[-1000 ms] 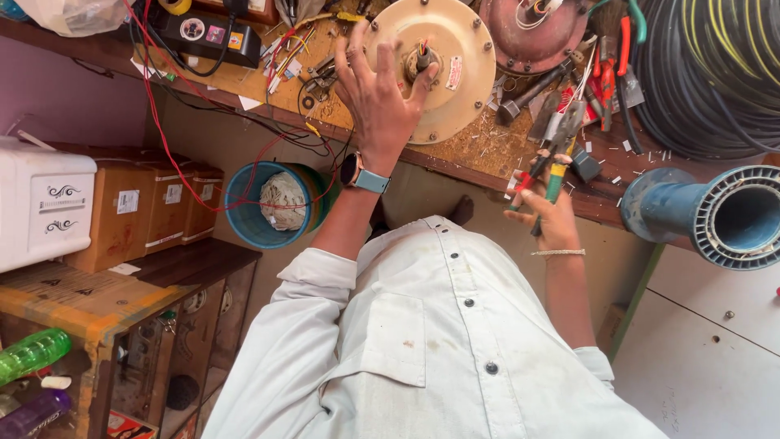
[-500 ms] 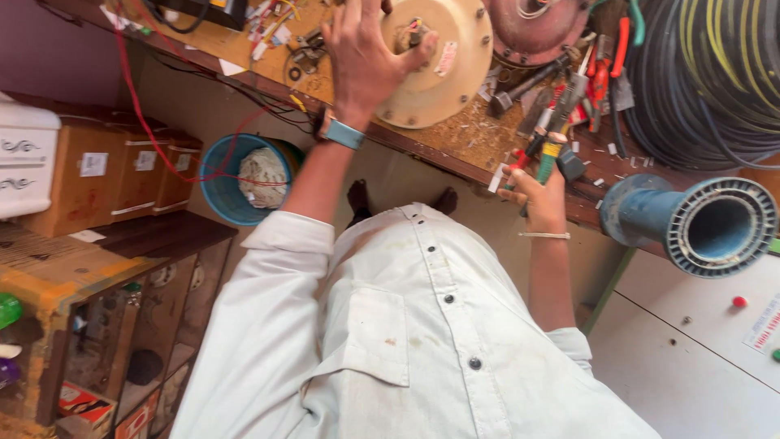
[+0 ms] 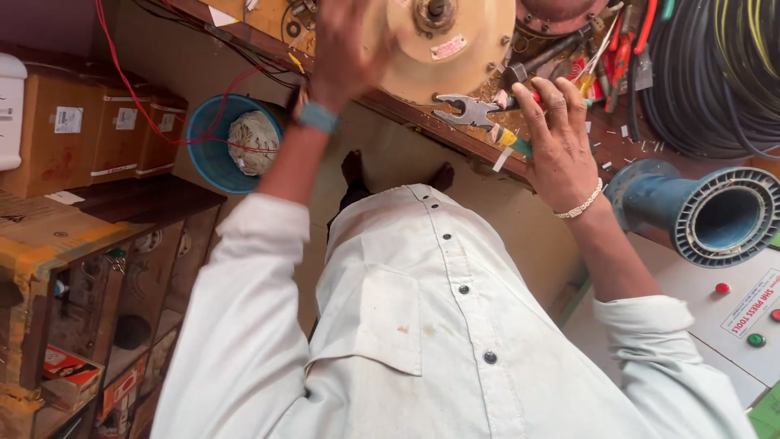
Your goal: The person works on a beige circular electrical component, likely a ceiling fan motor housing, using pliers, a scraper, a brush, and a screwdriver. They scrape residue from the surface, brush away debris, and adjust internal wires and a white plastic terminal block.
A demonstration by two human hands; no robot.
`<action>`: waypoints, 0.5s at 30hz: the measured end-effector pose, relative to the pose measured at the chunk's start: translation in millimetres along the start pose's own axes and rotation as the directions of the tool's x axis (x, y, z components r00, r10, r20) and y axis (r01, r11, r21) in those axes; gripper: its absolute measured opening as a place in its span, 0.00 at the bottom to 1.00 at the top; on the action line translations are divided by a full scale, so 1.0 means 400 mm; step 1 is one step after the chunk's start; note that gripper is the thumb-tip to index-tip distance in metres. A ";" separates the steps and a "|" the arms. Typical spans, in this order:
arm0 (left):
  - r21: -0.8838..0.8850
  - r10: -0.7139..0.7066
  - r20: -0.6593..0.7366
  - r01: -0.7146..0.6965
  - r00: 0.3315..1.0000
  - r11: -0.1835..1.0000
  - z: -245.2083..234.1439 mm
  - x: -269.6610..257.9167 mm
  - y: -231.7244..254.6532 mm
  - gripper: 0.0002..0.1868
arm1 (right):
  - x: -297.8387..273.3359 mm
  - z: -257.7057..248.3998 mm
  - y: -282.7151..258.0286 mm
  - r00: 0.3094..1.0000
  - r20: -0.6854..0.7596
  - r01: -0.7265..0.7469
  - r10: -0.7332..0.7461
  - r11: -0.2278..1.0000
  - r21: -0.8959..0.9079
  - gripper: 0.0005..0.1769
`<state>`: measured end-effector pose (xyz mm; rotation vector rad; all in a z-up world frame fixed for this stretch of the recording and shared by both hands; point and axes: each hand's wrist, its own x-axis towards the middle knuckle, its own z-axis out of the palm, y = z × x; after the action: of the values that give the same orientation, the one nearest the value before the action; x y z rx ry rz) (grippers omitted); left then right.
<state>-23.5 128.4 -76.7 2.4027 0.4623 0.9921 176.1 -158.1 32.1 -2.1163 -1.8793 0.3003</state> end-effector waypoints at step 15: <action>-0.103 -0.116 0.097 0.126 0.989 0.987 -0.056 -0.068 0.246 0.15 | 0.038 -0.022 0.044 0.996 0.007 0.082 -0.091 0.859 -0.506 0.41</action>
<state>-46.5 41.8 -23.1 2.2822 0.5014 0.8307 197.3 -145.7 34.6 -2.3194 -2.2216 -0.2688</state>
